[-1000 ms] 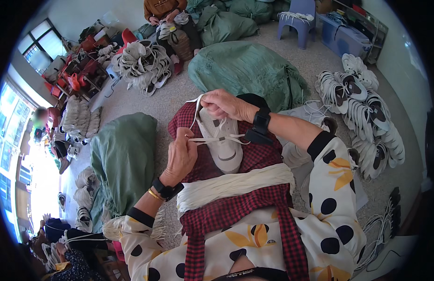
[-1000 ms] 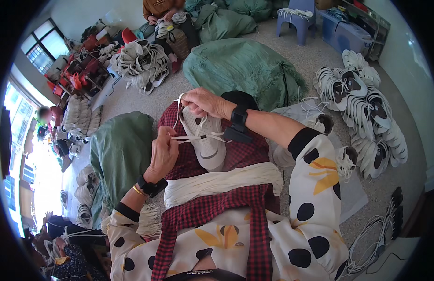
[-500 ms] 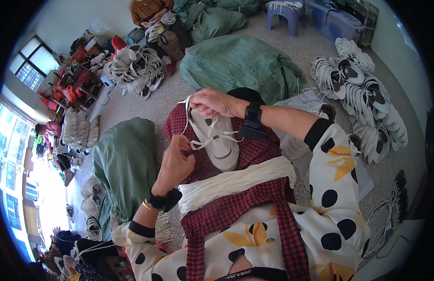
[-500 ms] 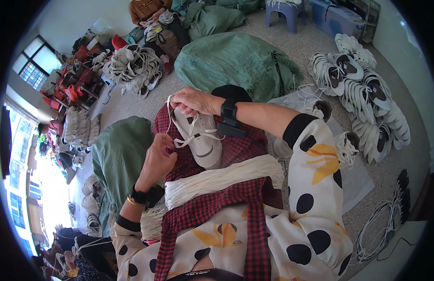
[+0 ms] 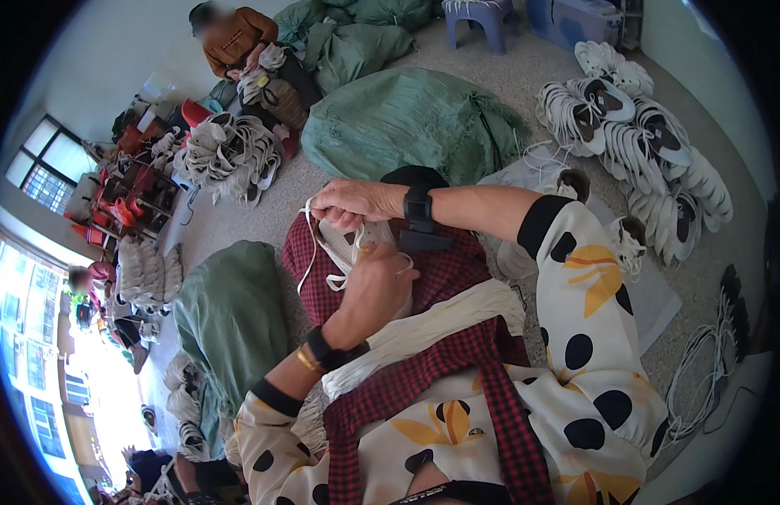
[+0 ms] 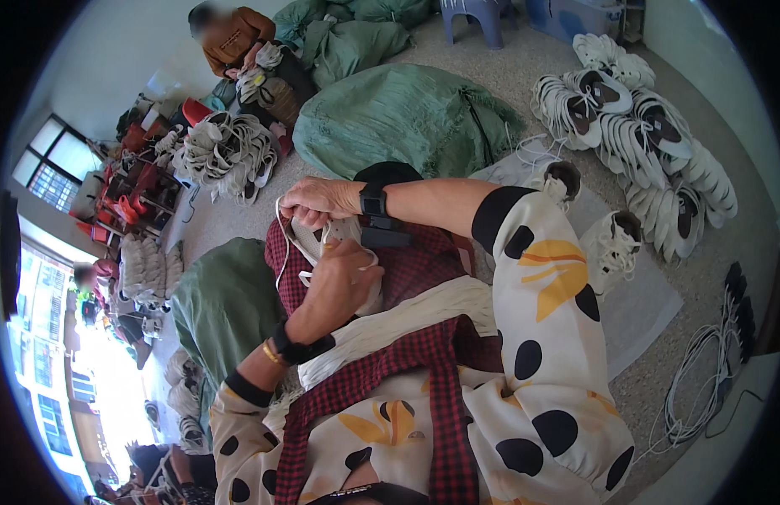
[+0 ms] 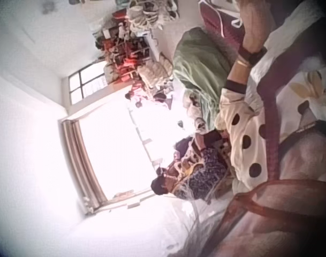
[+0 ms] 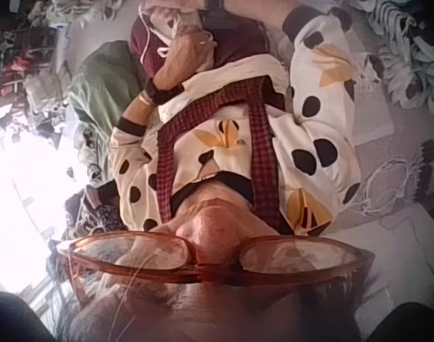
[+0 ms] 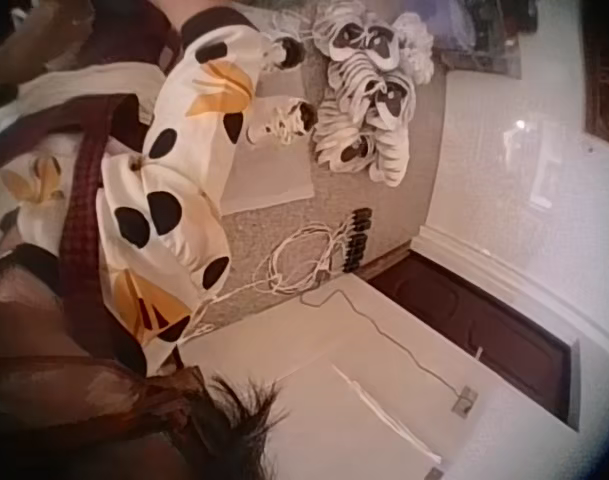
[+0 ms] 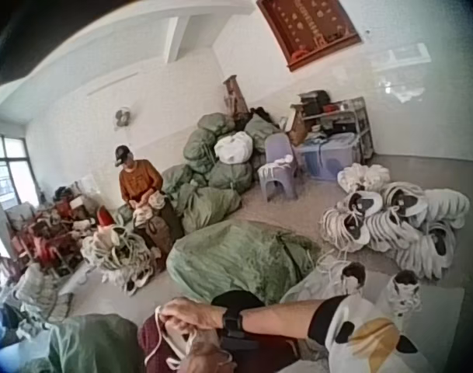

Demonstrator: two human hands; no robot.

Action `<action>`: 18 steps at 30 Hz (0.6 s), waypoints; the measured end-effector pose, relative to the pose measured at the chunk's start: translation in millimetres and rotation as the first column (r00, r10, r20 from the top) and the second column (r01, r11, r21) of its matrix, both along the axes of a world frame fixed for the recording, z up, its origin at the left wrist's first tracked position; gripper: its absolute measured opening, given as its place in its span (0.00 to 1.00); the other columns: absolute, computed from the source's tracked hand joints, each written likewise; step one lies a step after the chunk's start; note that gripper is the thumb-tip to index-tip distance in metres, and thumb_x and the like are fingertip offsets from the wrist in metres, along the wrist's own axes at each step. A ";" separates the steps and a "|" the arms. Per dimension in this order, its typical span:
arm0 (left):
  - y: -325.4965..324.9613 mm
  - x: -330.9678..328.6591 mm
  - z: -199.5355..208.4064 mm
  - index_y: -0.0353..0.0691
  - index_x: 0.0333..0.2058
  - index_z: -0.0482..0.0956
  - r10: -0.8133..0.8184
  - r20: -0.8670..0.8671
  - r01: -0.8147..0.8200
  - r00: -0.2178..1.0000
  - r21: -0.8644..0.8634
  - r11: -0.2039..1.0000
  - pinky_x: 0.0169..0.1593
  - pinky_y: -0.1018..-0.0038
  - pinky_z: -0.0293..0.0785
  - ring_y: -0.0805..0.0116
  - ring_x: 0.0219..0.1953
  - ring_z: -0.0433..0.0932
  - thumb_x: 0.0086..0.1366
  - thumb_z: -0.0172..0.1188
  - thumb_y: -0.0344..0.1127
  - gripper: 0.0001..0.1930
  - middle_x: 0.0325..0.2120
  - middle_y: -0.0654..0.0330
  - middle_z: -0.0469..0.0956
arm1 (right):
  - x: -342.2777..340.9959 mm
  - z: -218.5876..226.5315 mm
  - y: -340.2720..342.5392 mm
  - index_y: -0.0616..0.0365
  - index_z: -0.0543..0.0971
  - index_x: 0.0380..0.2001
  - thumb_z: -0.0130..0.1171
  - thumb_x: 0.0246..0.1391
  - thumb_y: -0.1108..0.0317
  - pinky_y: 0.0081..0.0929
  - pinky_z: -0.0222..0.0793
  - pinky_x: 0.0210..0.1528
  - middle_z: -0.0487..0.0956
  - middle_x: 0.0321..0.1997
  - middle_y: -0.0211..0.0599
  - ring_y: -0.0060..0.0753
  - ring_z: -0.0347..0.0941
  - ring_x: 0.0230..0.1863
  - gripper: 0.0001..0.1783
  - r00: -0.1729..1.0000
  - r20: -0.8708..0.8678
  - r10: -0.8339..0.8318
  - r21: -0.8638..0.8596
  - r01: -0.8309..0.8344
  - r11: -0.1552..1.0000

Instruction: Lace a white shoe while sitting in a workshop.

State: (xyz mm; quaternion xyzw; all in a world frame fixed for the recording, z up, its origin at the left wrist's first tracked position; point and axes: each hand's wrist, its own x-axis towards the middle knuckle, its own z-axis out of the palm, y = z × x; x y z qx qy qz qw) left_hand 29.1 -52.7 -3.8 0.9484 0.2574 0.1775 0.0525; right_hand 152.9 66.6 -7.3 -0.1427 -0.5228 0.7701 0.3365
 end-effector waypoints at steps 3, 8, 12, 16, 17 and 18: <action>-3.5 -10.2 19.4 0.32 0.30 0.80 -0.008 0.119 0.043 0.993 -0.295 0.955 0.38 0.62 0.71 0.48 0.31 0.75 0.57 0.63 0.23 0.02 0.29 0.50 0.77 | 0.8 0.9 2.5 0.60 0.74 0.29 0.50 0.63 0.63 0.16 0.42 0.15 0.54 0.17 0.15 0.10 0.46 0.15 0.13 0.999 0.040 -0.023 -0.024 0.024 0.999; -7.0 -18.0 18.8 0.35 0.39 0.80 -0.030 -0.052 0.030 0.998 -0.003 1.000 0.34 0.62 0.73 0.51 0.31 0.77 0.57 0.59 0.22 0.10 0.29 0.51 0.75 | -0.9 3.4 1.2 0.60 0.74 0.29 0.50 0.61 0.63 0.17 0.42 0.15 0.54 0.17 0.16 0.11 0.47 0.15 0.12 0.999 0.039 -0.016 0.001 0.016 1.000; -0.7 -9.5 17.3 0.39 0.48 0.77 0.161 -0.154 -0.111 0.975 0.295 0.949 0.29 0.62 0.75 0.54 0.27 0.78 0.56 0.55 0.22 0.19 0.28 0.54 0.73 | -0.3 3.0 -0.6 0.60 0.74 0.28 0.51 0.60 0.63 0.17 0.42 0.16 0.54 0.17 0.16 0.11 0.47 0.16 0.12 0.999 0.031 -0.021 0.012 0.021 1.000; 20.2 -1.8 15.9 0.39 0.48 0.76 0.120 0.082 -0.141 0.989 0.358 0.923 0.25 0.64 0.75 0.53 0.24 0.79 0.58 0.58 0.22 0.18 0.29 0.54 0.75 | -3.9 1.8 0.7 0.60 0.74 0.28 0.51 0.60 0.63 0.18 0.42 0.16 0.54 0.17 0.16 0.11 0.48 0.16 0.12 0.994 0.063 -0.085 0.038 0.082 0.996; 15.6 0.1 17.1 0.38 0.47 0.77 0.128 0.116 -0.157 0.985 0.287 0.945 0.27 0.68 0.76 0.56 0.26 0.80 0.59 0.58 0.21 0.16 0.31 0.53 0.77 | -3.5 0.2 1.6 0.60 0.74 0.28 0.51 0.60 0.63 0.17 0.42 0.16 0.54 0.17 0.16 0.11 0.47 0.16 0.12 0.998 0.038 -0.050 0.038 0.049 0.998; 12.0 -1.8 19.1 0.38 0.47 0.77 0.128 0.114 -0.156 0.985 0.287 0.945 0.27 0.68 0.76 0.56 0.26 0.80 0.59 0.58 0.21 0.16 0.31 0.53 0.77 | -3.3 -1.5 2.6 0.60 0.74 0.28 0.51 0.60 0.63 0.17 0.42 0.16 0.54 0.17 0.16 0.11 0.47 0.16 0.12 1.000 0.013 -0.015 0.039 0.014 0.999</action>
